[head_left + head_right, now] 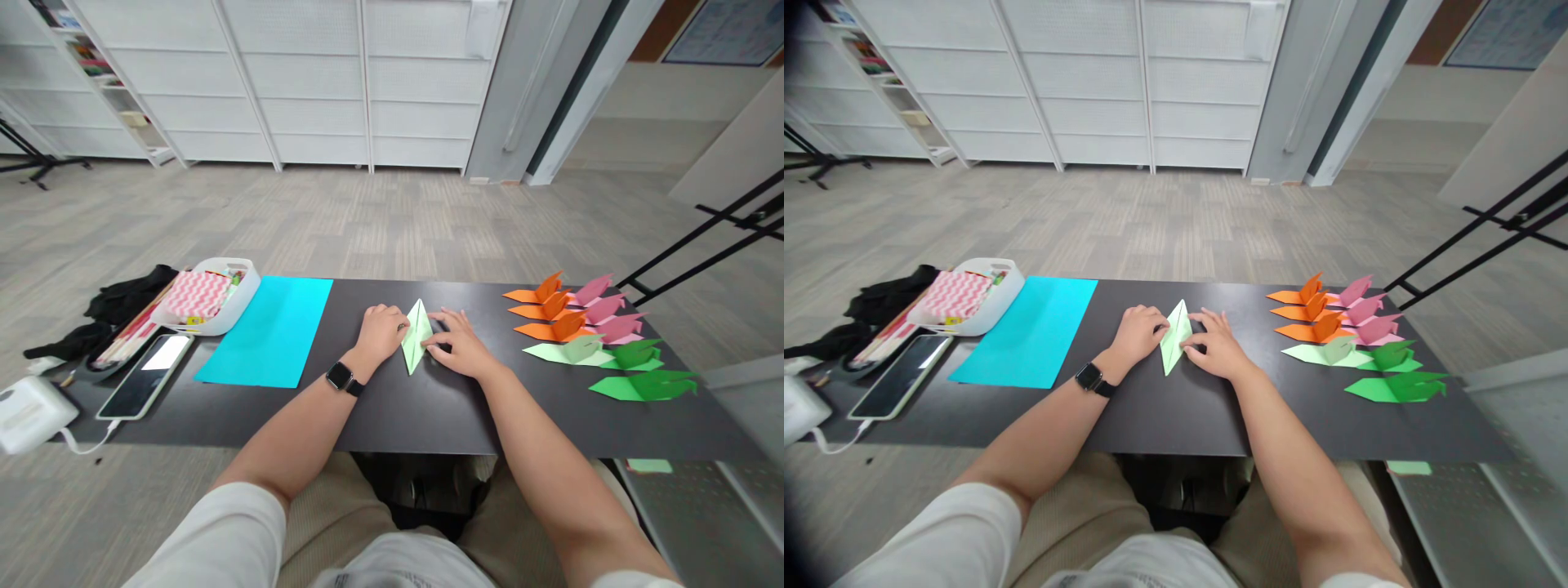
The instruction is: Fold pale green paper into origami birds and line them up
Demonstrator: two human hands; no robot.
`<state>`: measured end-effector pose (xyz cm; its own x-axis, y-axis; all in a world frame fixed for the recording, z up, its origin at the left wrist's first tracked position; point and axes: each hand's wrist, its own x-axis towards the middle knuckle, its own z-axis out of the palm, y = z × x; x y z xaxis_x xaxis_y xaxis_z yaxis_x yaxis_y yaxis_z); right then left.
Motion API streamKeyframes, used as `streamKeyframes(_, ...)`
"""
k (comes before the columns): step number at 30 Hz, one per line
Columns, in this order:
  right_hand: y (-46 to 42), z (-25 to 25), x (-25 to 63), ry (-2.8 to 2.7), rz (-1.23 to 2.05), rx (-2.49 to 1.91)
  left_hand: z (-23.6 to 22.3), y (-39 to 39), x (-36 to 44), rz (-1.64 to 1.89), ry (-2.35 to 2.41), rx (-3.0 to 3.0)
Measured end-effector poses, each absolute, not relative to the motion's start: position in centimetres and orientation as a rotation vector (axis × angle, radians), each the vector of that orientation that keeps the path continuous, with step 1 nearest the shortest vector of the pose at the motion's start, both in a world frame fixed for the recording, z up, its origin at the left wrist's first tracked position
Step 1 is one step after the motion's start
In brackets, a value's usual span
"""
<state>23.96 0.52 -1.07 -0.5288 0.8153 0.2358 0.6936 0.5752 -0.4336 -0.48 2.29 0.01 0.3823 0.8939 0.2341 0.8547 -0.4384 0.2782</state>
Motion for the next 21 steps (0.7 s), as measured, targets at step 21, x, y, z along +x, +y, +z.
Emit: streamKeyframes(21, 1.8, -2.4, 25.1, -2.334, 0.357, -1.298, 0.1, 2.3, -0.2, 0.501, 1.419, 2.552)
